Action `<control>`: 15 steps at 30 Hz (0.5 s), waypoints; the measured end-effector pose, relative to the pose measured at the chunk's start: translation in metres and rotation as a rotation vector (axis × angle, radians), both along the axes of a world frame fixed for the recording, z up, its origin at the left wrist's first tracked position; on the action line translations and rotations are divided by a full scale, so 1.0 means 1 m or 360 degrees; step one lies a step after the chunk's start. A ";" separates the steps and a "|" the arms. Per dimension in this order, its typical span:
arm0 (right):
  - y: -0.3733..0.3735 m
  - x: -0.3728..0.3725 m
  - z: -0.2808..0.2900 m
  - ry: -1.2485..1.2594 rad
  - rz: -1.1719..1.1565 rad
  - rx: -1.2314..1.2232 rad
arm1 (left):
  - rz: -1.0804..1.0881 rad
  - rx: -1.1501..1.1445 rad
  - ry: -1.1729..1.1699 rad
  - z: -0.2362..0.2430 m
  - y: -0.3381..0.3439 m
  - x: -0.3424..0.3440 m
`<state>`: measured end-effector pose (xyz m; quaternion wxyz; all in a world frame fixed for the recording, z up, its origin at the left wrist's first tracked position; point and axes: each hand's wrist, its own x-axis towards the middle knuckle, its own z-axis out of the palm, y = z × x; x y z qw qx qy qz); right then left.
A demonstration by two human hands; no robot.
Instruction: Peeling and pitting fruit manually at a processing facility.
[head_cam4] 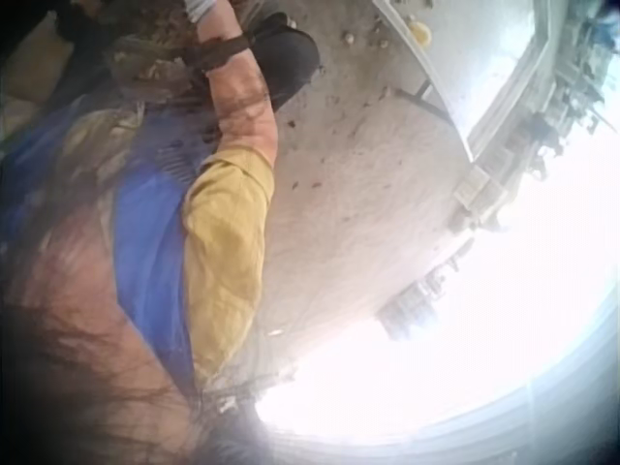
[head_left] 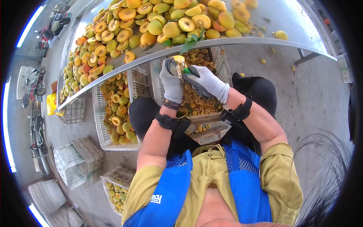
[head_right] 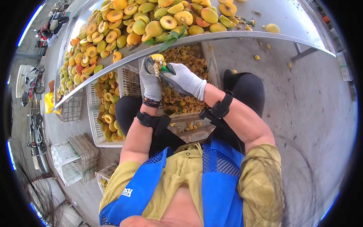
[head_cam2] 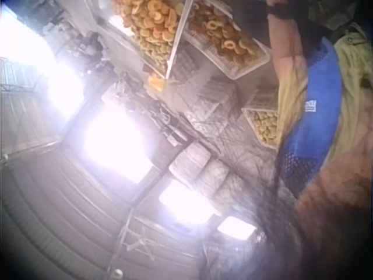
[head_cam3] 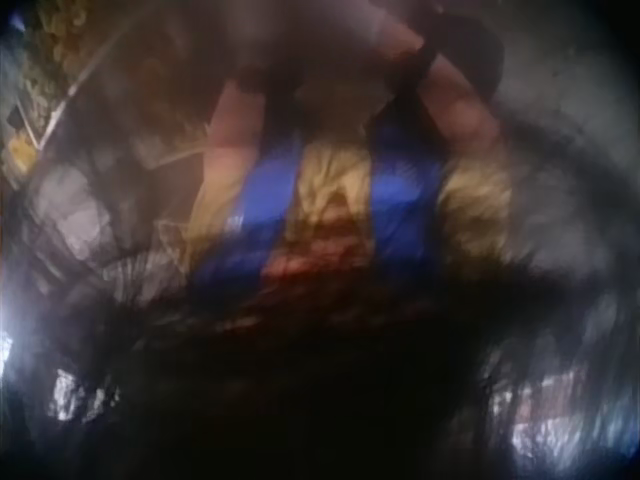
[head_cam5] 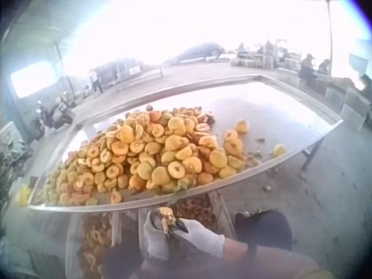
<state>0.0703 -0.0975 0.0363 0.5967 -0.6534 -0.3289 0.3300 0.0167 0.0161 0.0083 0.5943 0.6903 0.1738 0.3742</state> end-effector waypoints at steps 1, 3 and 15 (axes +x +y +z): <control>-0.001 -0.001 0.009 0.0199 0.0057 -0.0068 | -0.0007 0.0004 -0.0001 -0.003 0.002 -0.001; -0.002 -0.002 0.012 0.0442 0.0093 -0.0106 | -0.0038 0.0015 -0.0003 -0.007 0.005 -0.001; -0.003 -0.016 0.015 0.0964 0.0119 0.0048 | -0.0208 -0.0623 -0.0055 0.005 0.003 -0.006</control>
